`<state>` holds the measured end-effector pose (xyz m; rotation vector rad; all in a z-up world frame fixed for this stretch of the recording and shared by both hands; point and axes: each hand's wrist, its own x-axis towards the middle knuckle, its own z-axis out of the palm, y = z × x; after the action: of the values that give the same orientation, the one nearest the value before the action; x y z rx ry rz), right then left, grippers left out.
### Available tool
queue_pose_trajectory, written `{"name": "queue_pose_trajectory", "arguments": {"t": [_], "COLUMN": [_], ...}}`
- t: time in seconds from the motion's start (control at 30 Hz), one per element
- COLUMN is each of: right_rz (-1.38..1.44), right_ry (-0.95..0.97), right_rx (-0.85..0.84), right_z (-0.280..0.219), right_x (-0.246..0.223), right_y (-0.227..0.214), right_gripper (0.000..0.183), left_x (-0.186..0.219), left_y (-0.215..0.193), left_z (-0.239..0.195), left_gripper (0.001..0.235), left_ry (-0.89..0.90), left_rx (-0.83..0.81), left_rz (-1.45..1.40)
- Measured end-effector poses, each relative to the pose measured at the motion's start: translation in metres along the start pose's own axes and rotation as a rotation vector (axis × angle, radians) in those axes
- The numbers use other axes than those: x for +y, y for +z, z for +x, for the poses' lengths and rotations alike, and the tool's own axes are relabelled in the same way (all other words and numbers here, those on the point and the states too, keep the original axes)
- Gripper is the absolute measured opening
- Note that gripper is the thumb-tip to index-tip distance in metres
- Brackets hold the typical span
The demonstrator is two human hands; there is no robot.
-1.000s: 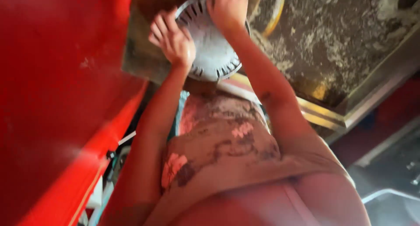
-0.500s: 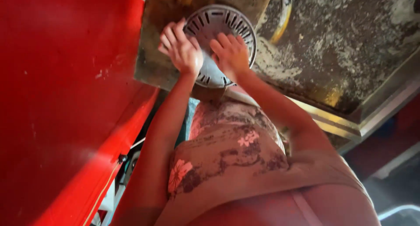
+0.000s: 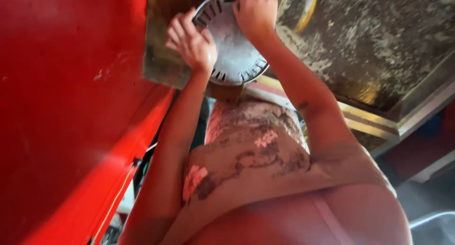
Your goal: The person cleans a circular grill plate, first using a metal scraper to remove burnt residue and then scrubbing it with a sponge in a basin of soapy water.
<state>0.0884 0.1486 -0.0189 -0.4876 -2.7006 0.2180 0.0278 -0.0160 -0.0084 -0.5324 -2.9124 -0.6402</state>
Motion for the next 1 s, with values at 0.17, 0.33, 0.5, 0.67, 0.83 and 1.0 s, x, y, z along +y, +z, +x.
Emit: {"name": "queue_pose_trajectory", "arguments": {"t": [0.17,0.33,0.5,0.67,0.83,1.0], "right_rz": [0.066,0.036,0.075,0.132,0.164,-0.039], "right_ry": [0.106,0.066,-0.069,0.142,-0.043,0.116], "right_rx": [-0.167,-0.227,-0.074,-0.231,-0.220,-0.142], "right_z": [0.065,-0.025,-0.029,-0.004,-0.025,-0.014], "right_x": [0.023,0.003,0.003,0.005,-0.008,-0.002], "right_y": [0.007,0.032,0.038,0.024,0.002,0.025], "right_gripper": [0.041,0.047,0.027,0.031,0.039,0.043], "left_x": [0.010,0.001,0.011,0.003,0.004,0.000], "left_y": [-0.006,-0.005,-0.013,-0.009,-0.010,-0.008], "left_z": [0.019,0.002,0.015,0.007,0.009,0.004], "left_gripper": [0.061,0.056,0.058,0.053,0.055,0.051], "left_ry": [0.013,-0.045,0.047,0.043,0.057,0.051], "left_rx": [0.042,-0.050,0.054,0.032,0.069,0.044], "left_rz": [-0.021,0.007,-0.029,-0.011,-0.024,-0.005]}}
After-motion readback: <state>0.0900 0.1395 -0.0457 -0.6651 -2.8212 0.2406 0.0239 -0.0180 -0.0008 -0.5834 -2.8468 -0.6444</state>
